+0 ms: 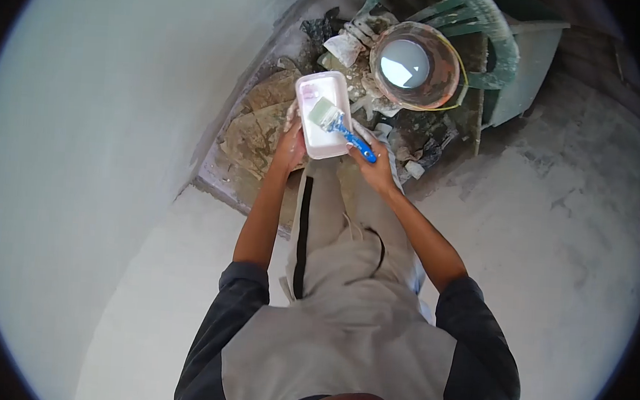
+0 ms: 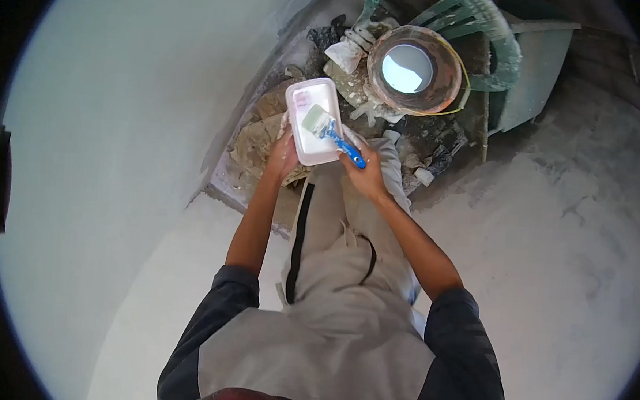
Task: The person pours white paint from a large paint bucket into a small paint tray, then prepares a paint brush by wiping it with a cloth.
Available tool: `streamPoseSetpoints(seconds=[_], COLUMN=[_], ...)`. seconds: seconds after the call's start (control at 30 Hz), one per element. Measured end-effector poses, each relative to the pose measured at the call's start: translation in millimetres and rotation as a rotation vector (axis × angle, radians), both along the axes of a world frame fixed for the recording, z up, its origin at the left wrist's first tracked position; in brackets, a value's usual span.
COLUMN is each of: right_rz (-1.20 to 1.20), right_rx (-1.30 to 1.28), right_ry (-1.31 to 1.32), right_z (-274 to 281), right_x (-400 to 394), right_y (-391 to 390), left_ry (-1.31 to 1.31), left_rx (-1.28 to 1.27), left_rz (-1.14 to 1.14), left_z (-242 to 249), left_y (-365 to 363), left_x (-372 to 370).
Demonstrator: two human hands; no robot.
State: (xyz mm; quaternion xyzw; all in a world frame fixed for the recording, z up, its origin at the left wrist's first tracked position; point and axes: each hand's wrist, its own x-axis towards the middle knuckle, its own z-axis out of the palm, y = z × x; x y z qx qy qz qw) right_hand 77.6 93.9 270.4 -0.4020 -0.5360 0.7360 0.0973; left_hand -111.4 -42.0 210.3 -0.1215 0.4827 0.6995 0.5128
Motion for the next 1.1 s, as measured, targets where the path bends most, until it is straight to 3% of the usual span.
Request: streamPoseSetpoints(seconds=[0.07, 0.17, 0.3, 0.37, 0.57, 0.63, 0.73, 0.9, 1.1], right_rz=[-0.022, -0.090, -0.157, -0.122, -0.157, -0.326, -0.440, -0.417, -0.429], right_rx=[-0.016, 0.023, 0.035, 0.003, -0.037, -0.102, -0.138, -0.129, -0.175], right_ry=[-0.036, -0.077, -0.165, -0.226, -0.267, -0.095, -0.048, -0.082, -0.068], right_z=[-55.1, -131.4, -247.7, -274.4, -306.3, -318.7, -327.6, -333.4, -331.9], right_x=[-4.5, -20.9, -46.3, -53.1, -77.7, -83.9, -85.9, -70.8, -42.9], right_y=[4.3, 17.7, 31.0, 42.0, 56.9, 55.1, 50.7, 34.7, 16.3], left_ry=[-0.009, 0.088, 0.014, 0.068, 0.116, 0.085, 0.064, 0.065, 0.065], left_rx=[-0.021, -0.282, -0.281, -0.302, -0.283, -0.261, -0.308, -0.210, -0.327], left_rz=[-0.011, -0.166, -0.104, -0.140, -0.123, -0.115, -0.121, -0.121, -0.112], left_z=[-47.4, -97.2, -222.2, -271.8, -293.2, -290.4, -286.1, -284.4, -276.7], left_y=[12.9, 44.2, 80.3, 80.1, 102.2, 104.5, 105.1, 97.8, 81.9], left_x=[-8.6, -30.0, -54.3, -58.4, -57.4, -55.3, -51.2, -49.2, -36.9])
